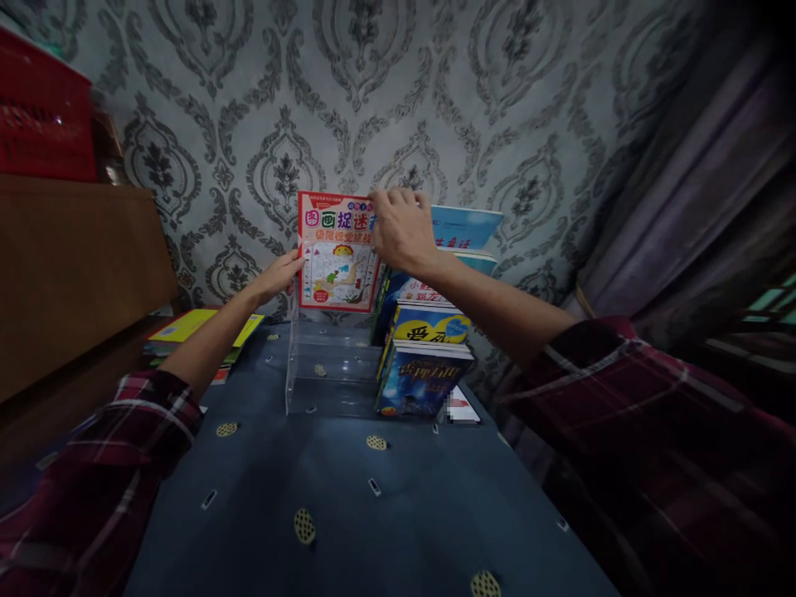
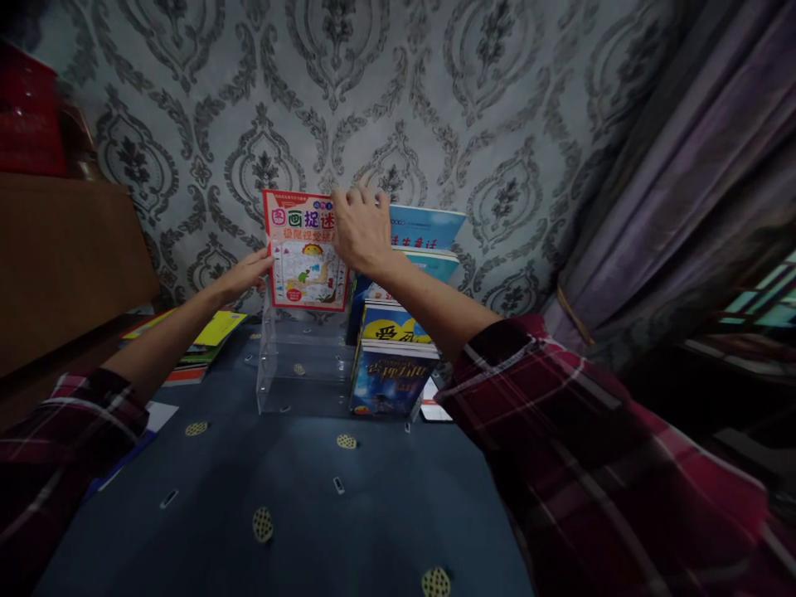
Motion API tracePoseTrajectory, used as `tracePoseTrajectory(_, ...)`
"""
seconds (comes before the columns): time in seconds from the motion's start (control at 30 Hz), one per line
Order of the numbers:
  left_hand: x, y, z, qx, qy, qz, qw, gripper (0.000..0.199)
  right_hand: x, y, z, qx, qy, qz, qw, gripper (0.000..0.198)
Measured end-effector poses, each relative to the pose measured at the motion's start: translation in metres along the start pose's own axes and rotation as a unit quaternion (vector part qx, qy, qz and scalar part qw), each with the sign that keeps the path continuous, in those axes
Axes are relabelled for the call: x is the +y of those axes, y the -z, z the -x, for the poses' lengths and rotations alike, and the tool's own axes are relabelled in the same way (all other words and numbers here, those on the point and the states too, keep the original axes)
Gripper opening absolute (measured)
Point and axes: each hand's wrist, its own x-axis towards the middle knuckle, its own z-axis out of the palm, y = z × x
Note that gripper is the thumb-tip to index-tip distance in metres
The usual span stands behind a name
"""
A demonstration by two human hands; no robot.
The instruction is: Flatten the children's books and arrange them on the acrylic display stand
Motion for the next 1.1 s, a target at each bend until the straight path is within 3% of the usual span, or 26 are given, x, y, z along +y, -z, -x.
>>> tracePoseTrajectory(0.17, 0.004, 0.0, 0.003, -0.006, 0.006, -0.004, 1.0, 0.037, 0.009, -0.002, -0.003, 0.034, 0.021, -0.006, 0.999, 0.034)
tracePoseTrajectory(0.6, 0.01, -0.008, 0.008, 0.019, 0.025, -0.025, 0.999, 0.054, 0.014, 0.003, 0.003, 0.002, 0.002, 0.061, 0.998, 0.048)
tracePoseTrajectory(0.83, 0.013, -0.013, -0.001, 0.059, 0.032, -0.07, 0.995, 0.056, 0.012, 0.01, 0.006, -0.026, -0.031, 0.076, 0.996, 0.04)
tracePoseTrajectory(1.1, 0.016, -0.016, -0.01, 0.089, 0.069, -0.09, 0.989, 0.053, 0.019, 0.011, 0.008, -0.009, -0.009, 0.059, 0.998, 0.033)
